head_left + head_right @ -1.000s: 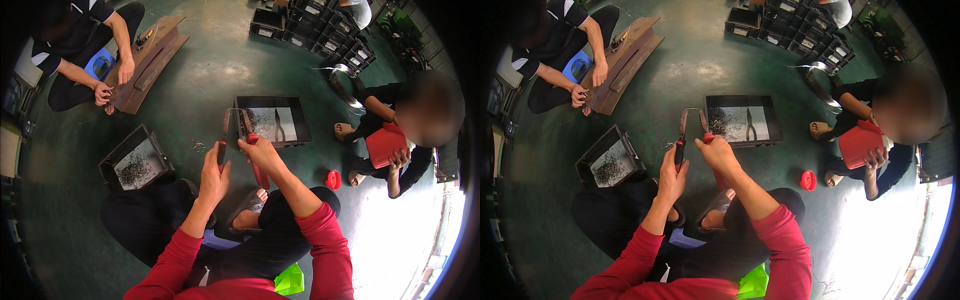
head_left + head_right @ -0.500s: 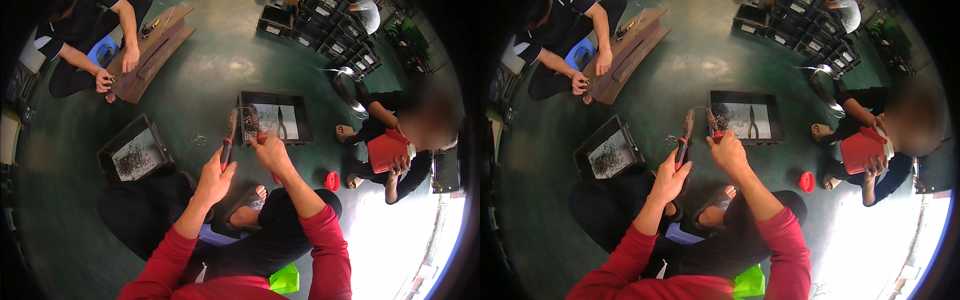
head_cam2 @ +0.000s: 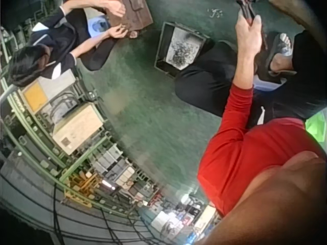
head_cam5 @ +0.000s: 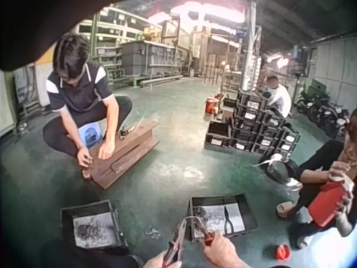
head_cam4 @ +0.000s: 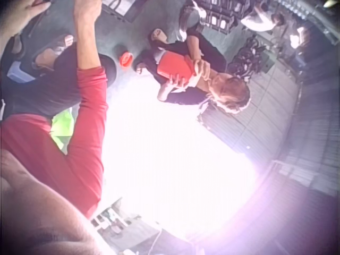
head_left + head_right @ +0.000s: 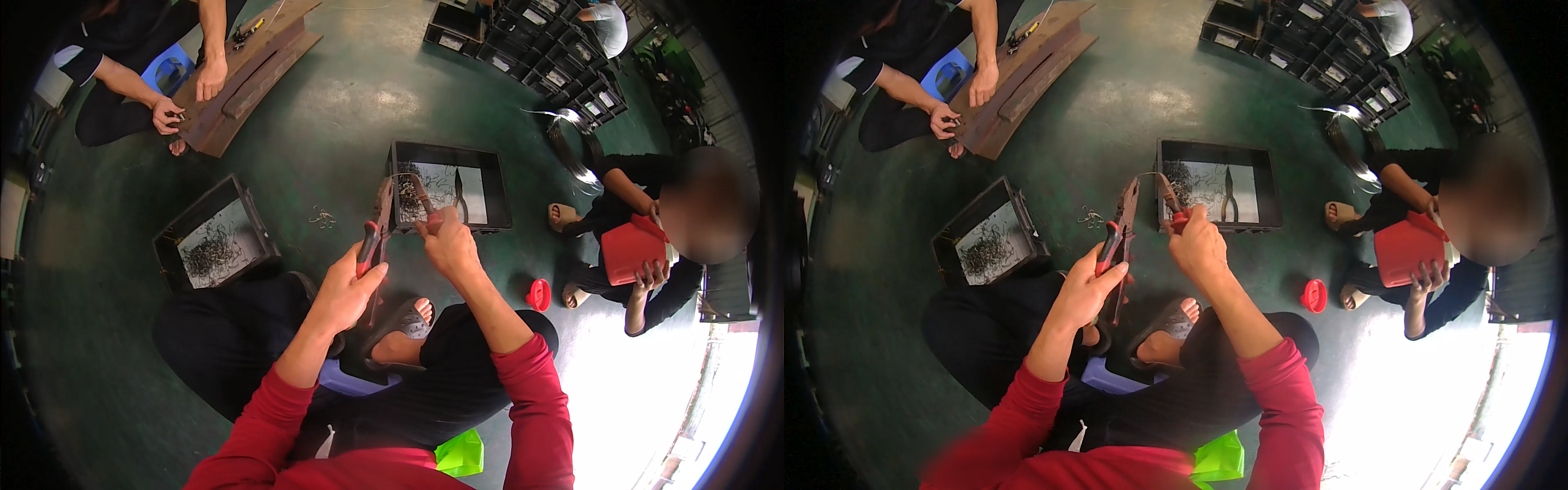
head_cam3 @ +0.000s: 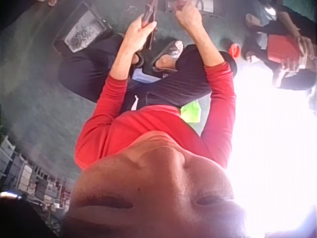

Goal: The person sits on a low stool and uses pliers to bend small metal wires into hooks. They pick up wires from a tray, bend them, and place the finished hooks into a container. Another person works nearby on a similar task.

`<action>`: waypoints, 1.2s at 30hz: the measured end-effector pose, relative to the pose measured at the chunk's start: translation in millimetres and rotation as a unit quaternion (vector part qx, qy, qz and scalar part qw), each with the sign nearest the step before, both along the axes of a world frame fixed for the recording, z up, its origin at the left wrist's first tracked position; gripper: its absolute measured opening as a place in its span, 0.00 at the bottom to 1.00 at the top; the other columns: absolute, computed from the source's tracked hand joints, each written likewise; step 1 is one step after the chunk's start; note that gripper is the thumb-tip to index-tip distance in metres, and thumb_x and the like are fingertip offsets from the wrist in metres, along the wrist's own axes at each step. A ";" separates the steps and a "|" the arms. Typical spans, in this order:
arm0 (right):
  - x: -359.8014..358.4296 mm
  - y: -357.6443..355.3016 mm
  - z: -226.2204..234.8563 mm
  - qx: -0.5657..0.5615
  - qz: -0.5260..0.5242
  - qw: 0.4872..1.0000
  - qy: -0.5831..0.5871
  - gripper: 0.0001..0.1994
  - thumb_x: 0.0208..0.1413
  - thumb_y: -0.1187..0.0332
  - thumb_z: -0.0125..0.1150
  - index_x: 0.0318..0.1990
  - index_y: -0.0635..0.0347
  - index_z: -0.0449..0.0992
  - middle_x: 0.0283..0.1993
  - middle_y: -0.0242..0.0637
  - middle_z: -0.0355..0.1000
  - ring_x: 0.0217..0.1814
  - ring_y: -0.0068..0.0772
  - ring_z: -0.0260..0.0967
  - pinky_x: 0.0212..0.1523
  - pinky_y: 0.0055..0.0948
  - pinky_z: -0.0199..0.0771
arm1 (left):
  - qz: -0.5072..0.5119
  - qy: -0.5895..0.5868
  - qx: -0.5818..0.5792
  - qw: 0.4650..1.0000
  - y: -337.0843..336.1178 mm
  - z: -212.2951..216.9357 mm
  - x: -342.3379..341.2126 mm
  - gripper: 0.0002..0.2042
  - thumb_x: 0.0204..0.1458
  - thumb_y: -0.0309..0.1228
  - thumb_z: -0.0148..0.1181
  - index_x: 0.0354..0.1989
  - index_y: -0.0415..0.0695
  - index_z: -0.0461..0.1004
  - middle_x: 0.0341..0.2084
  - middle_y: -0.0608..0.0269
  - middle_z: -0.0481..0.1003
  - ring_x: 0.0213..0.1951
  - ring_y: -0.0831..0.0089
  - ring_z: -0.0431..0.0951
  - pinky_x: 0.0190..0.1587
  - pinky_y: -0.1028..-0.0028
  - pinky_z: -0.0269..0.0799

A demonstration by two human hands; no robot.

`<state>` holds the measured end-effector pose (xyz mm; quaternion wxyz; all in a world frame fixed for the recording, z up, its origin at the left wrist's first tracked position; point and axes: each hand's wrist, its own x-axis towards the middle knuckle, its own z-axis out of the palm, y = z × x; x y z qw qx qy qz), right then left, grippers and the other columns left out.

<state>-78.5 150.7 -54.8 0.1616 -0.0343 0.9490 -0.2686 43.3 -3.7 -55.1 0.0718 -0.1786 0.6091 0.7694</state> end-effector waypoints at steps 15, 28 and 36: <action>-16.6 19.5 -12.6 -0.187 -0.013 0.976 -0.107 0.21 0.58 0.52 0.56 0.38 0.66 0.72 0.28 0.35 0.72 0.31 0.25 0.70 0.35 0.29 0.69 | -0.040 0.022 -0.232 0.972 9.7 -35.1 -10.1 0.25 0.52 0.28 0.57 0.61 0.40 0.62 0.35 0.48 0.74 0.37 0.60 0.75 0.45 0.69 0.68; -46.8 44.2 -8.5 -0.307 -0.157 0.891 -0.295 0.22 0.57 0.54 0.58 0.53 0.56 0.65 0.42 0.35 0.72 0.43 0.35 0.71 0.41 0.53 0.71 | -0.091 -0.077 -0.385 0.915 13.1 -236.7 10.9 0.29 0.50 0.28 0.58 0.62 0.39 0.59 0.53 0.44 0.67 0.54 0.48 0.68 0.55 0.60 0.64; -69.2 48.0 -7.6 -0.359 -0.210 0.865 -0.280 0.21 0.55 0.56 0.62 0.52 0.56 0.69 0.53 0.43 0.68 0.57 0.51 0.65 0.47 0.63 0.66 | -0.144 -0.069 -0.530 0.833 19.3 -265.7 27.1 0.33 0.51 0.27 0.58 0.65 0.38 0.50 0.59 0.52 0.58 0.58 0.50 0.61 0.55 0.56 0.65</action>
